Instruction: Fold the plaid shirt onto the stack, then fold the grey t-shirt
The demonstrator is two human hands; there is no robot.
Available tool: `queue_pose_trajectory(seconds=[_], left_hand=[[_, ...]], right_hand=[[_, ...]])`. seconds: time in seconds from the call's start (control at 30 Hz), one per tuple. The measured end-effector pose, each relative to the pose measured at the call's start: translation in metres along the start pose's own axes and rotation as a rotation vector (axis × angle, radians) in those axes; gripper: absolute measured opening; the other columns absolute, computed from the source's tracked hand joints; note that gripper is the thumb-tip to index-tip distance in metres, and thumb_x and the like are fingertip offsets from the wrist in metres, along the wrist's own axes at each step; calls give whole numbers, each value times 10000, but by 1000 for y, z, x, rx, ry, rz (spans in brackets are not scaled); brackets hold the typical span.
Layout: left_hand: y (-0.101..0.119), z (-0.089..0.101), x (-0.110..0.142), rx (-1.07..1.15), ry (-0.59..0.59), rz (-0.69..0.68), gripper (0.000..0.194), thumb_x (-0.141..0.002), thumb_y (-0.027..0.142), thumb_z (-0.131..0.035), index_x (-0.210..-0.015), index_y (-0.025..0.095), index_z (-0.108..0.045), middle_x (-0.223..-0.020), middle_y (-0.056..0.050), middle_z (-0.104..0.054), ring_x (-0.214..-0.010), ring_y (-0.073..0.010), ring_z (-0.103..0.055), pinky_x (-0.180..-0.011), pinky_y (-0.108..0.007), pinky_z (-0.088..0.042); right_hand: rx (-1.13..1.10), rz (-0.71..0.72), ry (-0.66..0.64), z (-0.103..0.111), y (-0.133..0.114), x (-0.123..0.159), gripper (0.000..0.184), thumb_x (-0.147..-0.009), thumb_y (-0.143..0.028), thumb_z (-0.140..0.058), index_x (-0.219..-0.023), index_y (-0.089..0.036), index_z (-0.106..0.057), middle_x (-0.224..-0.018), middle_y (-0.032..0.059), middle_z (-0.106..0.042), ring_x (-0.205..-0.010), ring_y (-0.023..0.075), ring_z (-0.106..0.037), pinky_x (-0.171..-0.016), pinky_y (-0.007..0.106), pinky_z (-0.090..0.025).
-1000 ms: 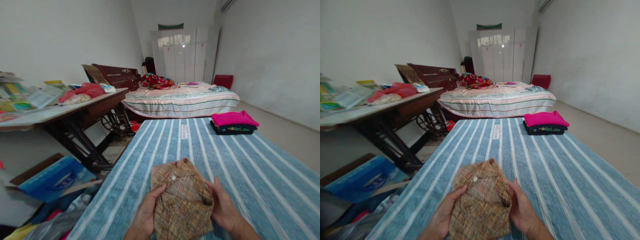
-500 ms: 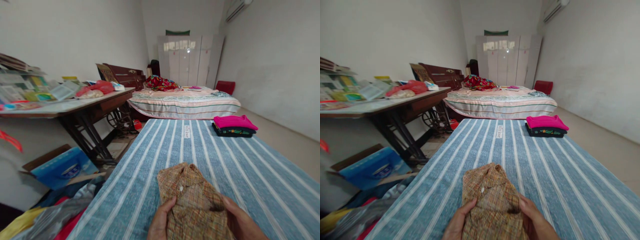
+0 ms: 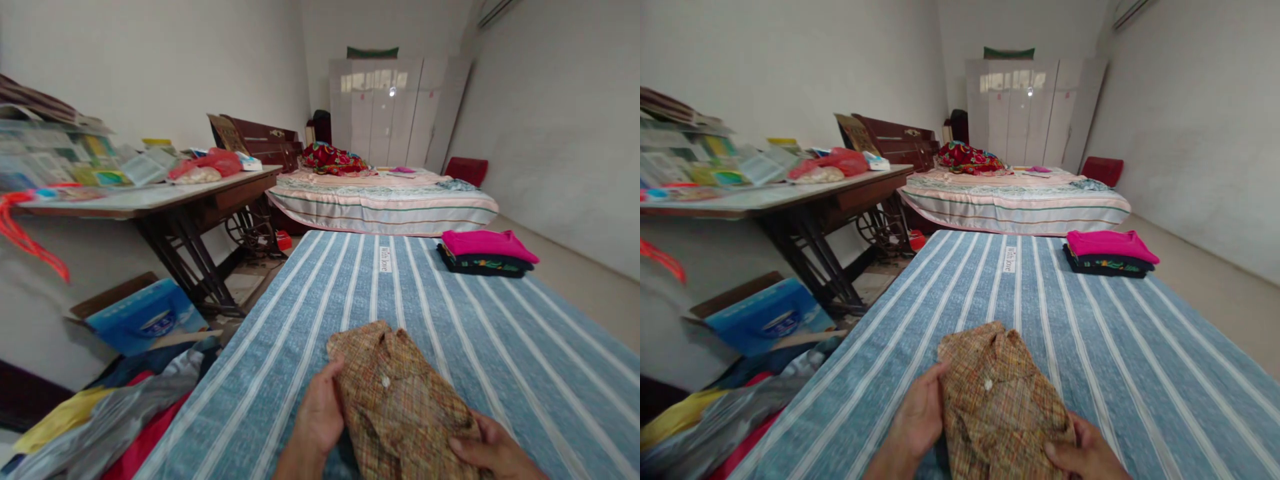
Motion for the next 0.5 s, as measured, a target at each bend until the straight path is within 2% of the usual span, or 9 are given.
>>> queue_pose_trajectory(seconds=[0.13,0.27,0.37,0.43,0.5], left_hand=[[22,-13,-17,6,94,21,335,-748,117,-579,-1077,67,-620,-883,-107,-736,-886,-273,-690,-865,-405,-520],[30,-19,-3,-20,190,-117,256,-730,51,-575,-975,85,-640,-861,-94,-735,-853,-248,-697,-793,-368,-558],[31,-16,20,-70,201,-269,303,-710,25,-584,-992,121,-637,-913,-76,-729,-860,-236,-694,-754,-357,-572],[29,-6,31,-165,221,-301,319,-685,19,-604,-985,126,-631,-926,-77,-724,-854,-239,-693,-721,-347,-577],[24,7,37,-308,254,-264,339,-661,32,-643,-987,122,-620,-913,-82,-722,-842,-238,-694,-689,-318,-576]], right_hand=[[124,-33,-83,-4,-33,2,420,-540,-309,-840,-905,-175,-681,-824,67,-698,-862,278,-663,-839,390,-489],[307,-24,-216,-1,-92,-9,368,-595,-249,-792,-932,-155,-677,-838,57,-694,-781,209,-662,-775,321,-503],[524,-47,-298,-5,-141,-36,365,-587,-240,-774,-921,-130,-675,-829,55,-693,-744,185,-656,-730,295,-511],[699,-95,-343,-10,-161,-64,408,-544,-254,-779,-915,-119,-676,-809,56,-690,-733,189,-652,-698,296,-517],[938,-109,-229,-8,-171,-95,404,-509,-292,-775,-868,-132,-682,-783,41,-684,-669,180,-637,-606,275,-516]])
Point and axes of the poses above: each hand's wrist, its own x-axis away from the middle knuckle, its own z-axis out of the back of the hand, y = z × x, the point moved 4 cm from there along -x, towards the middle knuckle
